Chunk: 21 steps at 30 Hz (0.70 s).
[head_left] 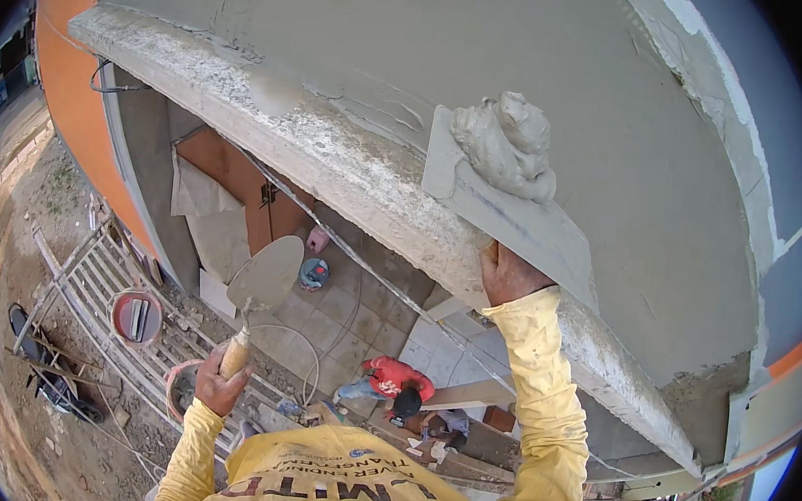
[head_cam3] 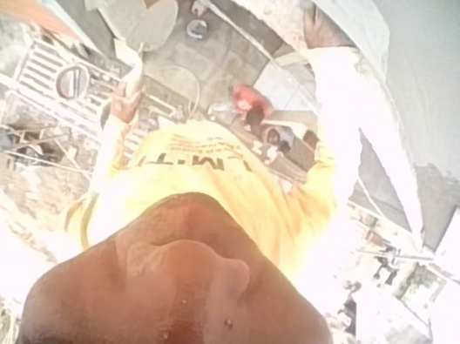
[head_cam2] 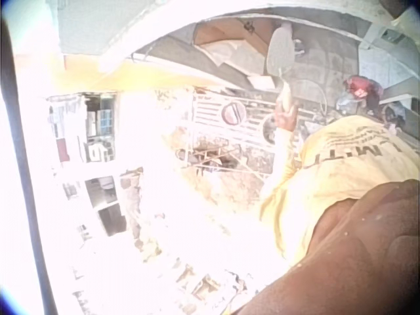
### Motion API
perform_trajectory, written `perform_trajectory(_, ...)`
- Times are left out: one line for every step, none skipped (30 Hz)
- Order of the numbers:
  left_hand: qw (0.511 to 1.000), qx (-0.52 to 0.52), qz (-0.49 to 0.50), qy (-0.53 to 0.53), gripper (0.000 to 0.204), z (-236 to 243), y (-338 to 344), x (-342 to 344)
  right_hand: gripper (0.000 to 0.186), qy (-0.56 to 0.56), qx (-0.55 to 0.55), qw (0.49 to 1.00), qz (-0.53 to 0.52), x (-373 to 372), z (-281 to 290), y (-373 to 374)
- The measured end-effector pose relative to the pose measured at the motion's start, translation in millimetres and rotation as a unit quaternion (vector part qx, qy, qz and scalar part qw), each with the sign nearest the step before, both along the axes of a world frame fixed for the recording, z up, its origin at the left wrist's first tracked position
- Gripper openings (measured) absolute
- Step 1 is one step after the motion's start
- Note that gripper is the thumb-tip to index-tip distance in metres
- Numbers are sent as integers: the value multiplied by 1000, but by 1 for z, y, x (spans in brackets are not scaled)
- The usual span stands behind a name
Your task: The person scoops plaster from a bucket onto a plastering trowel using a hand trowel, applies the plaster to the exterior wall, and smooths the wall surface with the trowel.
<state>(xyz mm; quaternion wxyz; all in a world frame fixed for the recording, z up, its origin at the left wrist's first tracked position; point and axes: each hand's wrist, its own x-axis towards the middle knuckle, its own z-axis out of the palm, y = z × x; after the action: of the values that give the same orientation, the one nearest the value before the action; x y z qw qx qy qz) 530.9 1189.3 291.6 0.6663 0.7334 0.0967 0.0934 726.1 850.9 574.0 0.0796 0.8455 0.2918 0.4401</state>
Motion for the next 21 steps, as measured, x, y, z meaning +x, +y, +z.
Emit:
perform_trajectory(1000,-8,0,27,52,1,5,-1,35,1,-8,1000,-16,-1,0,-4)
perform_trajectory(998,-14,1,53,52,0,9,-2,35,2,-16,999,-32,-2,1,-6)
perform_trajectory(998,-30,8,55,50,-4,12,-1,35,3,-18,999,-39,-4,1,-5)
perform_trajectory(998,-32,1,56,50,-6,16,-1,33,-11,-57,997,-57,-5,3,-2)
perform_trajectory(998,-18,9,65,50,-5,20,-1,32,-24,-95,992,-75,-6,6,1)
perform_trajectory(997,-3,19,74,50,-4,24,-1,32,-24,-96,992,-80,-6,9,6)
perform_trajectory(999,2,22,36,50,-8,28,-1,31,82,-74,989,-101,-4,14,12)
perform_trajectory(999,3,18,34,50,-13,30,0,31,186,-50,974,-120,-1,19,19)
perform_trajectory(999,15,24,25,50,-17,32,1,33,271,-36,946,-171,2,25,28)
perform_trajectory(999,30,34,17,49,-19,35,1,33,270,-34,947,-174,9,29,38)
perform_trajectory(998,42,41,17,49,-20,36,0,35,319,-49,928,-183,17,33,47)
perform_trajectory(998,44,40,16,49,-20,37,-2,36,369,-65,907,-190,28,36,56)
perform_trajectory(999,33,37,17,48,-19,37,-2,42,386,-84,900,-183,38,43,60)
perform_trajectory(999,22,35,18,47,-20,37,-3,42,382,-81,901,-190,48,47,63)
perform_trajectory(996,61,53,-47,46,-27,36,-3,43,388,-78,900,-181,58,49,69)
perform_trajectory(995,63,52,-50,46,-31,39,-6,44,396,-75,900,-168,67,47,74)
perform_trajectory(997,56,52,-28,45,-33,42,-8,45,390,-67,901,-180,72,43,80)
perform_trajectory(997,49,52,-3,43,-35,45,-14,45,390,-66,901,-179,74,43,88)
perform_trajectory(995,65,67,-44,41,-42,45,-13,47,381,-51,905,-181,77,45,97)
perform_trajectory(995,66,67,-43,41,-47,48,-14,48,372,-37,909,-184,80,48,105)
perform_trajectory(997,41,67,-17,40,-50,51,-15,49,363,-27,915,-177,83,50,112)
